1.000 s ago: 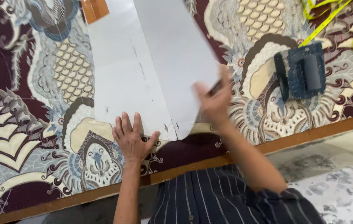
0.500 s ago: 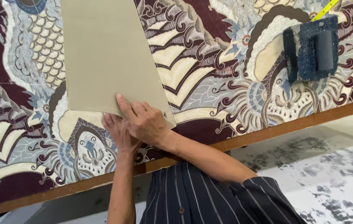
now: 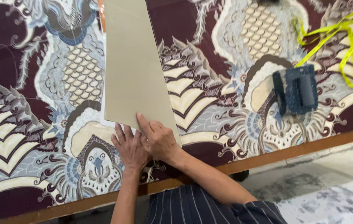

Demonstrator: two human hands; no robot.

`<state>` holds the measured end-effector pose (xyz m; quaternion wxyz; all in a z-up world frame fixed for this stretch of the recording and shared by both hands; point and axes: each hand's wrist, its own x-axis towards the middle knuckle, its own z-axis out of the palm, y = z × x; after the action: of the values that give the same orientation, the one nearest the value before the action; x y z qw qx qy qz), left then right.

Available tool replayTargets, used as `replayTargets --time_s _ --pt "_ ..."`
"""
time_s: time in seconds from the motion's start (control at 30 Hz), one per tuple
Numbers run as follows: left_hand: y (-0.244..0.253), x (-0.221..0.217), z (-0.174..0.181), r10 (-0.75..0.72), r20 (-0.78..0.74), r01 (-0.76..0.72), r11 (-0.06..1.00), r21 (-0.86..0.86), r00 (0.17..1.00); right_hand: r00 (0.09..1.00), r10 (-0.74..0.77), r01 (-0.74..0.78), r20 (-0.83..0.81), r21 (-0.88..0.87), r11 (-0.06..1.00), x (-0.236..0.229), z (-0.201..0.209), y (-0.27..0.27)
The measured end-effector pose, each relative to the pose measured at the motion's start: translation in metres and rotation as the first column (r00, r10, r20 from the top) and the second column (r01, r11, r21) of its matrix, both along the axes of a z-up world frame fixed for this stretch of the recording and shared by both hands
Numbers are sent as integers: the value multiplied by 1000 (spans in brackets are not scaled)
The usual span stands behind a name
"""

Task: The person places a white paper pattern on a patterned fabric, smooths it, and uses a yellow measuring tape and a ruler to measure and mark the fabric. The person also uses a dark rectangular weight to hold the pattern in place.

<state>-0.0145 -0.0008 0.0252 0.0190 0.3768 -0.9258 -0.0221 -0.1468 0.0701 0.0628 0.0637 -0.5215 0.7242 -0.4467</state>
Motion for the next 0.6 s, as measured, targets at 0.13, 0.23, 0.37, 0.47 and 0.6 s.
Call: replayTargets --time_s 0.13,0.23,0.37,0.47,0.6 --pt "-6 -7 -5 20 -9 -20 1000 14 1000 1000 2 -2 -5 10 1000 -6 -7 -7" --pt "-1 4 -12 15 13 -15 1000 5 1000 1000 10 -10 10 17 1000 1 -12 -1" --pt "-3 10 -16 -4 11 3 999 46 1000 1000 13 -13 8 1 1000 0 -8 0" --pt "-9 8 -19 -12 6 12 998 63 1000 999 41 -41 6 34 999 -3 -7 -3" --pt "-4 10 -22 2 57 -5 998 61 998 999 47 -48 22 24 999 -2 -12 2"
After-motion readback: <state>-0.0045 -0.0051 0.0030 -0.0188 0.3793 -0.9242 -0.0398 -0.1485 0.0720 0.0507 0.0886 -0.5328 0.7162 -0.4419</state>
